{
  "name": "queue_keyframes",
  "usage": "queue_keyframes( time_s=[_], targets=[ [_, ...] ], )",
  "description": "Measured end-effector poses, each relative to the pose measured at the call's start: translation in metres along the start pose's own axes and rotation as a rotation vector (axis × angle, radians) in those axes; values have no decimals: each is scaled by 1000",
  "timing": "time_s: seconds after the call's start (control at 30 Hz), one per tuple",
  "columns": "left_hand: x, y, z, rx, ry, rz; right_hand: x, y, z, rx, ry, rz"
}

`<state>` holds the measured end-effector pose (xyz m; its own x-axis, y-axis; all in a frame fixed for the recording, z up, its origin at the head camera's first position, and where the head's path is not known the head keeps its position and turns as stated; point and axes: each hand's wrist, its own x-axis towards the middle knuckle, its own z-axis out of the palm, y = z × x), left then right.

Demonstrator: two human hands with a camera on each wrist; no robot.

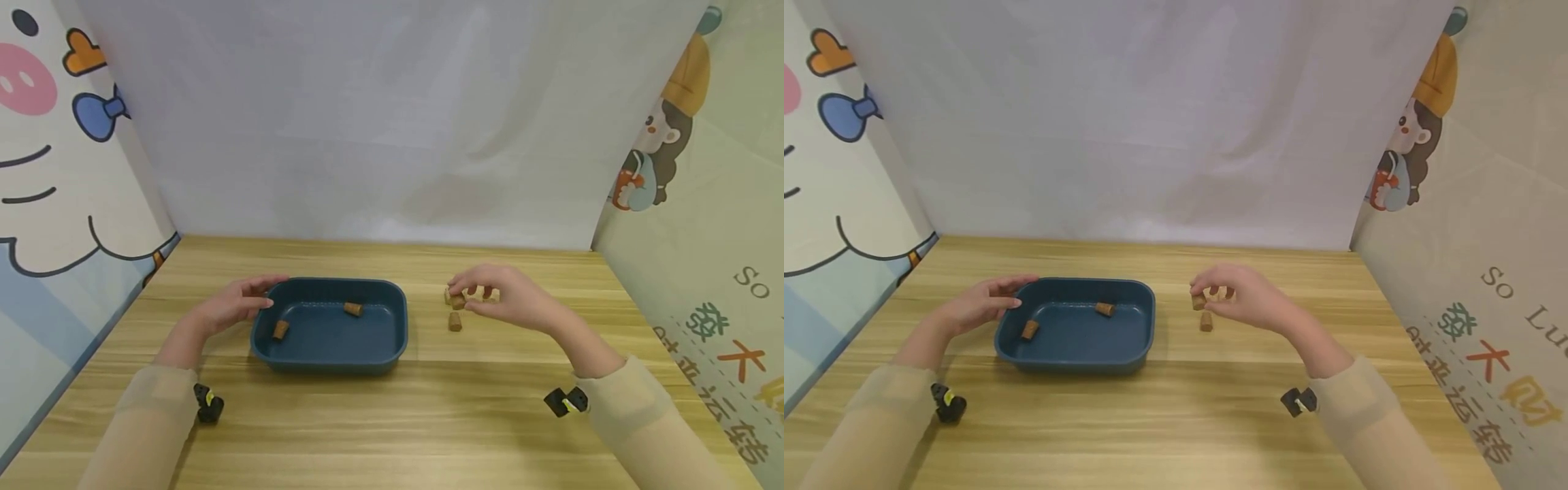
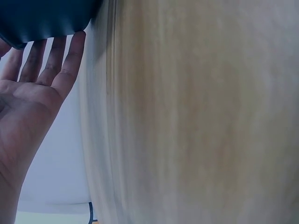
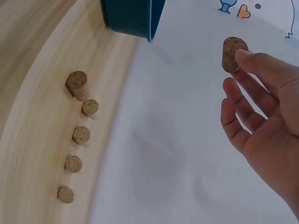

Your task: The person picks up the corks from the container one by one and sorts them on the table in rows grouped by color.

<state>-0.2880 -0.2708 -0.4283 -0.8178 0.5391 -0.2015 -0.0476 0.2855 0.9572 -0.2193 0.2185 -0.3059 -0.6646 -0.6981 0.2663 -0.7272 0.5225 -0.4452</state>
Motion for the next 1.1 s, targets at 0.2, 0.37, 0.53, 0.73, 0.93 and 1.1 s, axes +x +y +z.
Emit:
queue_keyframes(
  time_s=[0.2, 0.37, 0.53, 0.73, 0.93, 1.1],
  targets=[
    [0, -2, 0, -8, -11, 4, -17, 20, 6, -50, 14, 27],
    [-1, -3, 0, 8, 1, -1, -27, 33, 14, -45, 7, 80],
    [-1, -3, -1, 13, 4, 0, -33, 47, 24, -6, 22, 137],
    [0, -3, -1, 2, -3, -1, -40, 67, 38, 32, 28, 231],
    [1, -4, -2, 5, -4, 3, -45, 87, 53, 59, 46, 284],
    [1, -4, -2, 8, -2, 4, -46, 97, 60, 71, 27, 325]
  ],
)
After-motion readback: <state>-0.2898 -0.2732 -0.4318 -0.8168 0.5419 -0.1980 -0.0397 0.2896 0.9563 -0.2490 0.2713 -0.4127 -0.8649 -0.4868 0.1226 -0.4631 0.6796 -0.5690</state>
